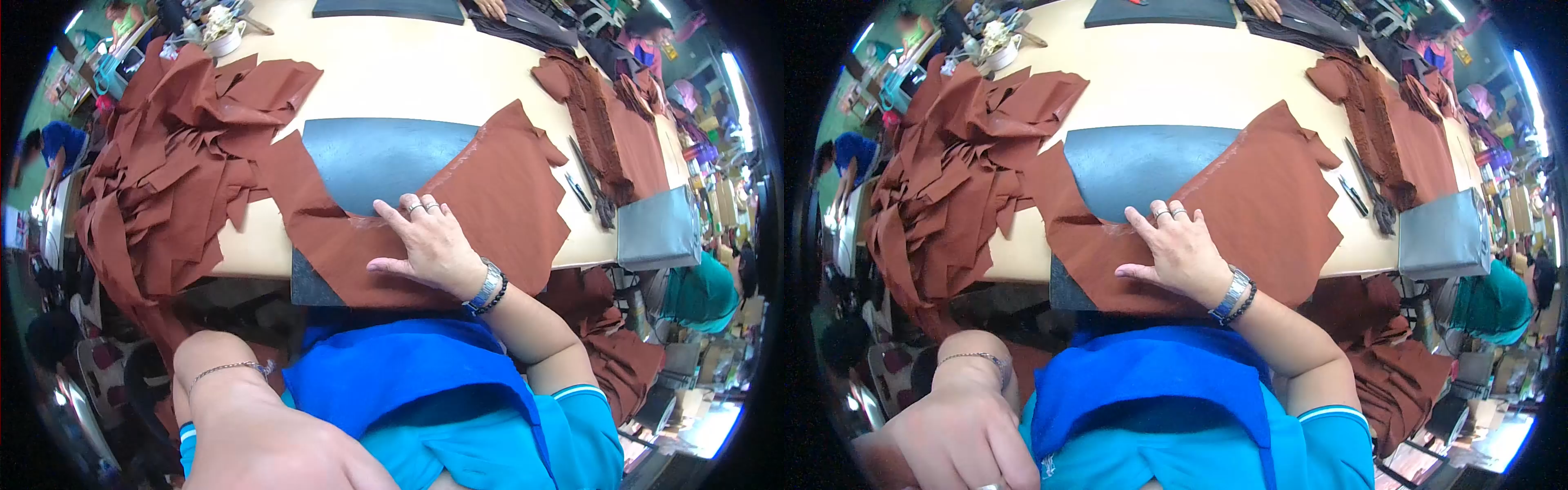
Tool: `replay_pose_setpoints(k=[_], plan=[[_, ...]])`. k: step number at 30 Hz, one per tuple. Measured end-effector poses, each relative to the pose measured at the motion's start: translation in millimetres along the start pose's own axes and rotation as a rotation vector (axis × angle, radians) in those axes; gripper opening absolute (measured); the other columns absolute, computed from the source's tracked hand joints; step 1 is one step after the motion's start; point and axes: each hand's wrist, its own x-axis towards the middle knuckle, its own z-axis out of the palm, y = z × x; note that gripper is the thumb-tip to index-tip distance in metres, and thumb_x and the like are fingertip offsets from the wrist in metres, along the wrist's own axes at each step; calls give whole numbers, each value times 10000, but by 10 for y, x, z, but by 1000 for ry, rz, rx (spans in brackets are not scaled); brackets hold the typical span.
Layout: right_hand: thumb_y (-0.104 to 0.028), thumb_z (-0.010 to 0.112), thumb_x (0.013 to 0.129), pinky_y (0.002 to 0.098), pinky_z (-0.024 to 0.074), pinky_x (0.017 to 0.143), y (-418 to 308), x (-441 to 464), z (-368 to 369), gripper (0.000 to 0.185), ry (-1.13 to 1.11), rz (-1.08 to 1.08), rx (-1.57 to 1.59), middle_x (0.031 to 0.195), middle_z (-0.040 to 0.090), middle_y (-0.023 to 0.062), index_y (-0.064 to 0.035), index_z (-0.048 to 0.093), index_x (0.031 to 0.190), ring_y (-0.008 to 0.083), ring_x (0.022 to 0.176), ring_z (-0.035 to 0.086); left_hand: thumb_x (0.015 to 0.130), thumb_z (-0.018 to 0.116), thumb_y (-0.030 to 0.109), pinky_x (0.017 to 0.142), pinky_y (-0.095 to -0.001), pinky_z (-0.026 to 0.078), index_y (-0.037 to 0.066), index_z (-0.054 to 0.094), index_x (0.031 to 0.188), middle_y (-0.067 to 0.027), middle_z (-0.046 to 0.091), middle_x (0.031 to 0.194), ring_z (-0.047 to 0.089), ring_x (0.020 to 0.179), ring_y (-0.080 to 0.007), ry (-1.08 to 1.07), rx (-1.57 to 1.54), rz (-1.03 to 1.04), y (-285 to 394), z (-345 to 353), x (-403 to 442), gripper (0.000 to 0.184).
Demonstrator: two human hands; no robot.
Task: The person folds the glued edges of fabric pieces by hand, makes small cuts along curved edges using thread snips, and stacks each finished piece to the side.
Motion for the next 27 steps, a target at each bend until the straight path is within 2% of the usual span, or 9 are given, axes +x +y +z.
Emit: replay_pose_setpoints(k=[7, 10, 12, 15, 21, 22, 25, 26, 27], plan=[[-677, 615, 849, 549, 446, 978, 39, -17, -39, 809, -63, 37, 128, 1290, 537, 202, -99, 508, 1404, 374, 1170, 530, 874, 637, 482, 621, -424, 470, 97, 597, 913, -117, 623, 839, 629, 718, -286, -53, 136, -8, 120, -33, -7, 389], [-620, 651, 856, 568, 397, 1027, 230, -122, -60, 757, 62, -167, 245, 1336, 523, 203, -104, 525, 1395, 376, 1264, 494, 862, 646, 516, 616, -425, 467, 90, 594, 908, -118, 620, 837, 630, 718, -286, -7, 559, -103, 226, -210, -213, 432], [-644, 656, 840, 646, 340, 1064, 332, -206, -61, 778, -47, -283, 178, 1437, 481, 170, -123, 532, 1405, 368, 1358, 434, 830, 663, 586, 649, -437, 479, 55, 616, 966, -151, 623, 860, 644, 767, -315, 161, 1153, -587, 99, -353, -434, 550], [-691, 578, 877, 692, 208, 1145, 328, -271, 74, 804, -105, -176, 157, 1569, 366, 156, -135, 496, 1451, 365, 1484, 290, 763, 603, 788, 799, -460, 521, 17, 656, 1132, -182, 660, 969, 661, 932, -371, 289, 1797, -1431, -435, -526, -1248, 857], [-539, 499, 998, 714, 106, 1154, -15, 98, 289, 684, -40, 106, 434, 1606, 295, 172, -150, 346, 1540, 391, 1512, 206, 786, 696, 688, 906, -491, 500, -38, 573, 1248, -233, 636, 1033, 634, 1007, -424, 686, 1675, -1312, -895, -634, -1673, 870], [-420, 496, 1036, 627, 129, 1195, -88, 178, 215, 639, -71, 72, 553, 1597, 302, 188, -114, 294, 1559, 359, 1513, 219, 857, 668, 625, 946, -490, 491, -39, 565, 1282, -238, 618, 1192, 620, 1111, -394, 731, 1550, -1396, -877, -668, -1585, 795], [-321, 536, 1037, 485, 190, 1222, -104, 328, 255, 628, -17, -111, 1189, 1584, 318, 193, -65, 289, 1554, 311, 1502, 252, 956, 598, 519, 975, -472, 484, -32, 545, 1332, -233, 591, 1316, 605, 1195, -334, 1168, 1124, -1022, -884, -841, -1948, 669], [-308, 560, 1027, 395, 259, 1211, -77, 337, 100, 607, 35, -91, 1132, 1540, 378, 227, -4, 339, 1504, 330, 1460, 335, 983, 574, 439, 991, -463, 483, -28, 553, 1334, -219, 602, 1323, 606, 1203, -314, 1323, 1109, -975, -779, -876, -2133, 584], [-299, 572, 1021, 420, 300, 1191, 10, 353, 98, 570, 136, -92, 1027, 1499, 432, 225, -9, 394, 1478, 327, 1422, 394, 996, 557, 371, 1008, -451, 482, -28, 558, 1337, -197, 612, 1324, 610, 1201, -303, 1506, 929, -863, -546, -845, -2168, 525]])
